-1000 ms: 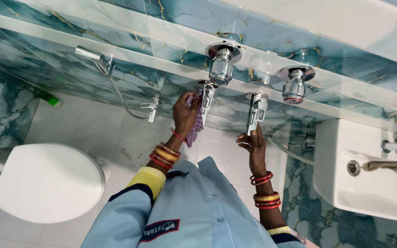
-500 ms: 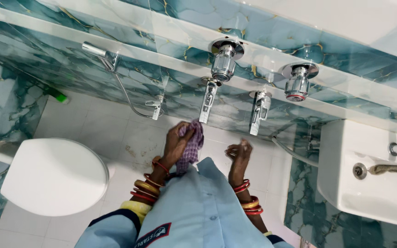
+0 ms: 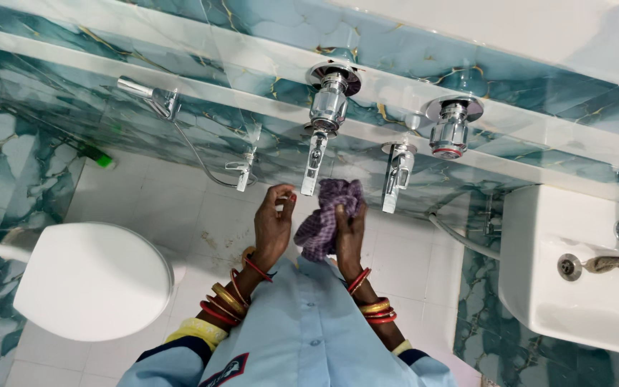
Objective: The person wipes down a sink faucet, several shower handles, and a handheld bidet sprayer using a cloth.
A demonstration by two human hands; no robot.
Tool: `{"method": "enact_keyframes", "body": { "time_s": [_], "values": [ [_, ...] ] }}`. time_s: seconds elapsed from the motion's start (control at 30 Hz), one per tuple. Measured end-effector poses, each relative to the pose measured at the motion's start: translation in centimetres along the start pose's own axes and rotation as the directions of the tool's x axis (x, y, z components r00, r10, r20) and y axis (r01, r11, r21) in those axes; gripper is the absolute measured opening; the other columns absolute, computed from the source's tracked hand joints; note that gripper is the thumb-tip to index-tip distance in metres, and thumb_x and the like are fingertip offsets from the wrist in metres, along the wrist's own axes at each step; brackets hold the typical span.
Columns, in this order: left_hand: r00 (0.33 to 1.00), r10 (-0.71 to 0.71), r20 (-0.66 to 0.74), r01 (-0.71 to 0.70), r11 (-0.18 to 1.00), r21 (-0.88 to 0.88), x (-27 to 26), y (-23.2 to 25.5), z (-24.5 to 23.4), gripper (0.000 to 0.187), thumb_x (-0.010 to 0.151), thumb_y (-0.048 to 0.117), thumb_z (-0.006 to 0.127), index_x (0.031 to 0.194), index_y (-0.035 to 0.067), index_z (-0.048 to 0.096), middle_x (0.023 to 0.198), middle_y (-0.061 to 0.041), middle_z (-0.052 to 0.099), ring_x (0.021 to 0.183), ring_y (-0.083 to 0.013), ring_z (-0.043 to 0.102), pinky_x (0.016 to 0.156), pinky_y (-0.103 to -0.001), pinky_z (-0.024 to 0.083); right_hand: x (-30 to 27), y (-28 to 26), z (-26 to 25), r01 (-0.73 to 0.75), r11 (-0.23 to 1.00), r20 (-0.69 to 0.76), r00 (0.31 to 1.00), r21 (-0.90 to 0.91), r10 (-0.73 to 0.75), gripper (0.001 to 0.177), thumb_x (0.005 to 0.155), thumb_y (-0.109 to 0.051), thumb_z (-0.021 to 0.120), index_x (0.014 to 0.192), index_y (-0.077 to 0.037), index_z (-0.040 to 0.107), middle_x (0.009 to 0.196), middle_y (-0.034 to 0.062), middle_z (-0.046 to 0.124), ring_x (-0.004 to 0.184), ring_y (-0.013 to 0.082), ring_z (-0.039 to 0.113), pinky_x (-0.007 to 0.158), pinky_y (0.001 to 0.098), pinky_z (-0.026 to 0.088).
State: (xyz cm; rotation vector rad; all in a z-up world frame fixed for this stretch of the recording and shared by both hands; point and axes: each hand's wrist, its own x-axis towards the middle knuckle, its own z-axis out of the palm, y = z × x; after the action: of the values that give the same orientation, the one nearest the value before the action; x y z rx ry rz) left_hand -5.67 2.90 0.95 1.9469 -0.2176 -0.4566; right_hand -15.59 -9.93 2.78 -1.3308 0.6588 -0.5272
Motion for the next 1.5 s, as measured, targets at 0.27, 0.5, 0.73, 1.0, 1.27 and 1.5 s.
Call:
{"method": "enact_keyframes", "body": {
  "time_s": [0.27,0.5,0.73,1.0,1.27,1.5],
  "values": [
    [0.985,0.051,0.162,-0.053,0.999,0.007,4.2,-0.6,1.1,0.049,0.104,0.036,0.06,0.149,0.017,0.061,0.096,-0.023,0.068,0.081,-0.0169,0.058,0.075,-0.031,0.052,5.4,-1.2,2.5,0.102,0.909,0.079,0.994,-0.403,-0.077,0.04,0.102,-0.025,0.059,0.136,-0.004,0.055,0.101,0.0142,0.07,0.084,0.0185,0.061,0.076,0.0348,0.051],
    [0.979,0.069,0.193,-0.056,0.996,-0.069,4.4,-0.8,0.7,0.052,0.097,0.042,0.065,0.143,0.019,0.061,0.098,-0.004,0.077,0.064,-0.0098,0.049,0.06,-0.028,0.05,9.6,-2.1,2.6,0.265,0.922,0.101,0.964,-0.283,-0.246,0.049,0.1,-0.018,0.061,0.144,-0.006,0.046,0.129,0.019,0.065,0.113,0.0283,0.065,0.097,0.0384,0.051],
    [0.974,0.072,0.214,-0.046,0.991,-0.126,5.0,-1.2,0.8,0.05,0.099,0.037,0.065,0.145,0.019,0.06,0.097,-0.008,0.076,0.078,-0.0074,0.062,0.067,-0.026,0.052,4.1,-0.6,-0.3,0.238,0.922,0.284,0.947,-0.305,-0.15,0.058,0.092,0.0,0.061,0.147,-0.007,0.047,0.148,0.0209,0.057,0.138,0.0336,0.056,0.112,0.04,0.044],
    [0.962,0.182,0.204,-0.146,0.973,-0.18,5.7,-2.4,1.0,0.049,0.099,0.032,0.067,0.144,0.013,0.06,0.105,0.007,0.072,0.086,-0.0024,0.068,0.074,-0.024,0.054,10.2,-3.1,0.3,0.433,0.806,0.387,0.879,-0.404,-0.278,0.075,0.08,0.013,0.047,0.151,-0.007,0.045,0.146,0.0236,0.058,0.135,0.0396,0.057,0.114,0.0438,0.044],
    [0.966,0.156,0.208,-0.129,0.982,-0.138,5.6,-1.4,0.9,0.047,0.101,0.035,0.062,0.144,0.017,0.059,0.096,-0.01,0.072,0.085,-0.0162,0.067,0.077,-0.033,0.053,4.0,-2.8,0.3,0.276,0.886,0.375,0.918,-0.371,-0.129,0.063,0.088,0.008,0.05,0.15,-0.005,0.046,0.152,0.0216,0.052,0.142,0.0359,0.049,0.116,0.0423,0.04],
    [0.975,0.086,0.202,-0.112,0.986,0.121,5.1,-0.2,0.6,0.045,0.101,0.033,0.064,0.144,0.021,0.061,0.1,-0.013,0.071,0.088,-0.0217,0.066,0.082,-0.035,0.051,7.2,-1.9,0.5,0.333,0.861,0.348,0.916,-0.385,-0.199,0.062,0.088,0.006,0.055,0.149,-0.002,0.046,0.15,0.023,0.054,0.142,0.038,0.05,0.115,0.0426,0.039]
  ]
}}
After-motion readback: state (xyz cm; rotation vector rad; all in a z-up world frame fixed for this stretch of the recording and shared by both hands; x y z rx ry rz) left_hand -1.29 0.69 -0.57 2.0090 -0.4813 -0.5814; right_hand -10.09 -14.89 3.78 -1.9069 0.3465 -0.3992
